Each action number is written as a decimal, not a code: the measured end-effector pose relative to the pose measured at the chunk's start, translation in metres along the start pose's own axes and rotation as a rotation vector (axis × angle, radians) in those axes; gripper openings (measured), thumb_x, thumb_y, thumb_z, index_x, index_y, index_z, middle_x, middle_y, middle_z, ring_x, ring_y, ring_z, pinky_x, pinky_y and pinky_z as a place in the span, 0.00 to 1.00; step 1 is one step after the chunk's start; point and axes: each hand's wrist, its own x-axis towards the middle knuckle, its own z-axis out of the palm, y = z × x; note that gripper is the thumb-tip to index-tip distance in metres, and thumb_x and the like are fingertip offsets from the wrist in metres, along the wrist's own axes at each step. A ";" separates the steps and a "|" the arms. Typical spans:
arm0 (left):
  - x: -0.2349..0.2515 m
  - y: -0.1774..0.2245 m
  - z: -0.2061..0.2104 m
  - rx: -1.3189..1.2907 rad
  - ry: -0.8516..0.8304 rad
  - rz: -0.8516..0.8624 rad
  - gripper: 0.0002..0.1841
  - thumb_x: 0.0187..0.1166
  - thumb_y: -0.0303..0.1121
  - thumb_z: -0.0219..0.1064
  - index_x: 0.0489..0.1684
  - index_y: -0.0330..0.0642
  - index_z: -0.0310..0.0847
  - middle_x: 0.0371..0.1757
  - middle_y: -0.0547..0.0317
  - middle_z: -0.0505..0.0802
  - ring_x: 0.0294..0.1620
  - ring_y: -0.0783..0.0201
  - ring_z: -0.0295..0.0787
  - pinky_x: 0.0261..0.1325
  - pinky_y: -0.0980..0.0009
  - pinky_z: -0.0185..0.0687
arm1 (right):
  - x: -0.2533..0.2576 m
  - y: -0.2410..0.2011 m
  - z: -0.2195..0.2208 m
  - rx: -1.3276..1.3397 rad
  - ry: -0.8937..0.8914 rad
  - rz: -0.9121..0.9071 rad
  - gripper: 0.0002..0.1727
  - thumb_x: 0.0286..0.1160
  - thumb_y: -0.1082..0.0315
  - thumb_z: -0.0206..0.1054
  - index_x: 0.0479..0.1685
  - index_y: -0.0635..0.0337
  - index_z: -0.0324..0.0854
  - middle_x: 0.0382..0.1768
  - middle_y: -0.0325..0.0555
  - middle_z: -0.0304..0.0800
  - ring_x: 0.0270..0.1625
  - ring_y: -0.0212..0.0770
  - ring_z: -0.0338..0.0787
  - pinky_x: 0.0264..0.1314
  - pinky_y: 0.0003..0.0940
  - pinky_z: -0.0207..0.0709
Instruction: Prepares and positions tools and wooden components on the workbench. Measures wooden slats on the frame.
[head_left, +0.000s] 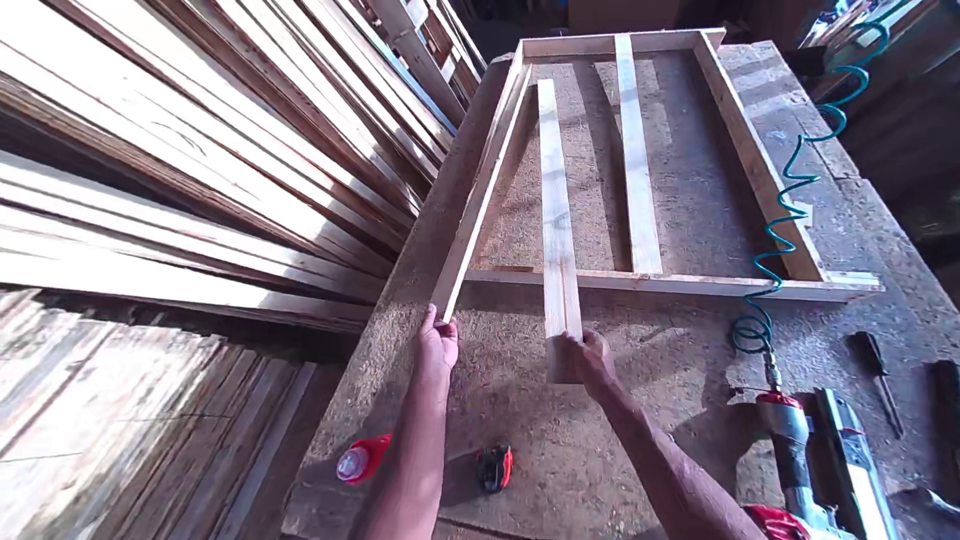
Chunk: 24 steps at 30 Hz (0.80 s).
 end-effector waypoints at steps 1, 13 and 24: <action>0.013 0.001 0.006 -0.116 -0.056 0.024 0.12 0.90 0.36 0.58 0.61 0.37 0.72 0.43 0.52 0.90 0.38 0.64 0.93 0.43 0.71 0.93 | 0.023 -0.017 0.009 0.077 -0.048 -0.048 0.16 0.80 0.63 0.69 0.58 0.64 0.83 0.44 0.53 0.93 0.45 0.45 0.94 0.51 0.46 0.89; -0.069 -0.037 -0.157 1.271 -0.318 0.324 0.29 0.76 0.45 0.73 0.71 0.34 0.80 0.67 0.43 0.91 0.67 0.53 0.89 0.74 0.52 0.83 | -0.069 0.073 -0.073 -0.438 -0.340 -0.068 0.23 0.84 0.51 0.64 0.66 0.58 0.84 0.51 0.45 0.95 0.52 0.39 0.95 0.63 0.44 0.89; -0.152 -0.081 -0.232 1.997 -0.512 0.384 0.59 0.59 0.65 0.81 0.91 0.40 0.59 0.82 0.38 0.78 0.83 0.42 0.75 0.84 0.45 0.70 | -0.248 0.186 -0.131 -0.597 -0.338 0.172 0.19 0.82 0.48 0.65 0.58 0.50 0.89 0.46 0.40 0.96 0.49 0.38 0.95 0.60 0.48 0.87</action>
